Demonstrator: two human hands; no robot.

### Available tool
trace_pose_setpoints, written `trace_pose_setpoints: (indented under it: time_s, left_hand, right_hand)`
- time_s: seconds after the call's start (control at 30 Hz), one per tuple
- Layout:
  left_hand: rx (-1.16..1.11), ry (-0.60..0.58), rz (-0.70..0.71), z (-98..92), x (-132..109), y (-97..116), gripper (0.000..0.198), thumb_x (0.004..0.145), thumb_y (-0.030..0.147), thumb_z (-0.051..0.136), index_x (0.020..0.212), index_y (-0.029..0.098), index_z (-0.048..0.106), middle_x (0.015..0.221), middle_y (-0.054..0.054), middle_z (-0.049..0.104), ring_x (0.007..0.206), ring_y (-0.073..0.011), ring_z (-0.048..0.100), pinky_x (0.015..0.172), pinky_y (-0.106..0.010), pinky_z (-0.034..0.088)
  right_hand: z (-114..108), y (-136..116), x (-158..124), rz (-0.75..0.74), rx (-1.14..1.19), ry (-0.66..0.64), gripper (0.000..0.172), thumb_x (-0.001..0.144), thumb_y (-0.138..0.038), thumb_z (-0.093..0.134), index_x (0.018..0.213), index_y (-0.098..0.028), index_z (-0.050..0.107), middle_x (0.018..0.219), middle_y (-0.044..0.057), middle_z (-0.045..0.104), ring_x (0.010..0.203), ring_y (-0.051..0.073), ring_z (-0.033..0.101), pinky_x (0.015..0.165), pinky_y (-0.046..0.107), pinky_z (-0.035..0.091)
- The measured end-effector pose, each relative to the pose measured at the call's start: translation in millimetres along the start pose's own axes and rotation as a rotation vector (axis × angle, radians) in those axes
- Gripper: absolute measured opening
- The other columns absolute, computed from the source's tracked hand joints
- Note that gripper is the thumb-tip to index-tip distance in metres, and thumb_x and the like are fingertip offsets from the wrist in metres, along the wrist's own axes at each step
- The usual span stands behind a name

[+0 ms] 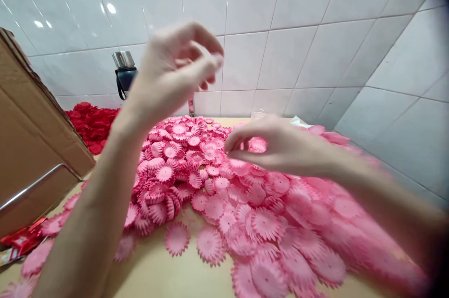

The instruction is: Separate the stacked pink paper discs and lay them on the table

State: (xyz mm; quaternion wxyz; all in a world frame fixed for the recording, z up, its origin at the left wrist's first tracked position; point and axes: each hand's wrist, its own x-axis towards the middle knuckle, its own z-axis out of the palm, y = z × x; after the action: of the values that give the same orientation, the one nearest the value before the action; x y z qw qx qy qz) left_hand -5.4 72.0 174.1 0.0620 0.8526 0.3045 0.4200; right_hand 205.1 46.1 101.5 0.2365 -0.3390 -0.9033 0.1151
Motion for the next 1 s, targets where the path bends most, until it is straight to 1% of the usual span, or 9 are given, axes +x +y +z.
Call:
trace_pose_setpoints:
  time_s: [0.03,0.1,0.2,0.33,0.47,0.7,0.8,0.93,1.0]
  left_hand:
    - [-0.027,0.001,0.025,10.9,0.8,-5.4,0.015,0.089,0.016,0.053,0.096,0.009,0.065,0.081,-0.003,0.067,0.070,-0.0070,0.062,0.068,-0.021,0.051]
    - [0.051,-0.129,-0.034,30.4,1.8,-16.8,0.013,0.087,0.015,0.055,0.089,0.012,0.067,0.080,-0.002,0.069,0.069,-0.0079,0.063,0.065,-0.020,0.050]
    - [0.124,-0.208,-0.028,48.7,1.4,-31.8,0.014,0.085,0.017,0.057,0.084,0.012,0.069,0.071,-0.002,0.068,0.066,-0.0101,0.063,0.065,-0.022,0.050]
    - [0.115,-0.262,0.011,57.1,-0.9,-40.6,0.016,0.084,0.019,0.057,0.083,0.012,0.071,0.068,-0.004,0.069,0.062,-0.0107,0.060,0.062,-0.023,0.048]
    - [0.123,-0.339,0.025,58.9,-2.3,-39.6,0.015,0.083,0.020,0.058,0.081,0.012,0.071,0.070,-0.005,0.068,0.062,-0.0116,0.059,0.057,-0.024,0.044]
    - [0.152,-0.405,-0.005,52.4,-1.9,-38.6,0.017,0.084,0.022,0.058,0.084,0.011,0.072,0.073,-0.006,0.069,0.062,-0.0114,0.057,0.059,-0.026,0.042]
    - [0.111,-0.414,-0.025,47.5,-0.9,-36.1,0.019,0.085,0.023,0.058,0.085,0.011,0.072,0.074,-0.006,0.070,0.061,-0.0106,0.058,0.059,-0.024,0.043]
    - [0.016,-0.497,-0.072,40.8,-0.1,-32.4,0.023,0.088,0.030,0.057,0.093,0.013,0.072,0.081,-0.006,0.072,0.069,-0.0123,0.063,0.060,-0.022,0.046]
    - [-0.051,-0.538,-0.086,39.1,-0.3,-32.4,0.024,0.087,0.033,0.060,0.098,0.014,0.070,0.089,-0.006,0.073,0.077,-0.0136,0.066,0.063,-0.022,0.049]
  right_hand:
    - [14.6,2.9,5.3,0.015,-0.034,-0.055,0.015,0.088,-0.018,0.058,0.093,-0.020,0.072,0.085,0.003,0.070,0.078,0.015,0.063,0.072,0.028,0.050]
    - [42.7,9.0,12.4,0.023,-0.140,-0.166,0.018,0.085,-0.009,0.058,0.089,-0.019,0.072,0.082,0.005,0.069,0.077,0.017,0.060,0.070,0.029,0.047]
    - [69.4,13.9,14.1,-0.048,-0.327,-0.209,0.021,0.082,0.000,0.055,0.080,-0.015,0.069,0.076,0.007,0.065,0.078,0.019,0.056,0.072,0.032,0.043]
    - [77.1,9.5,10.8,-0.114,-0.498,-0.247,0.025,0.085,0.003,0.048,0.085,-0.013,0.067,0.070,0.007,0.062,0.077,0.021,0.054,0.078,0.037,0.039]
    - [79.4,7.5,10.1,-0.110,-0.438,-0.216,0.027,0.084,0.003,0.045,0.085,-0.011,0.067,0.068,0.008,0.062,0.075,0.022,0.055,0.078,0.039,0.038]
    - [56.9,19.8,11.6,0.036,-0.220,-0.056,0.021,0.080,-0.004,0.052,0.090,-0.016,0.067,0.087,0.007,0.069,0.080,0.018,0.062,0.071,0.030,0.048]
    - [35.1,23.9,11.4,0.138,0.105,0.059,0.018,0.077,-0.007,0.056,0.086,-0.018,0.065,0.088,0.002,0.071,0.082,0.015,0.065,0.076,0.028,0.051]
    - [12.5,32.9,8.2,0.304,0.401,0.166,0.008,0.074,-0.017,0.067,0.081,-0.020,0.067,0.082,0.002,0.071,0.077,0.017,0.066,0.070,0.030,0.052]
    - [5.1,38.4,5.6,0.351,0.560,0.199,0.011,0.071,-0.022,0.074,0.081,-0.021,0.068,0.084,0.003,0.072,0.080,0.018,0.068,0.073,0.033,0.053]
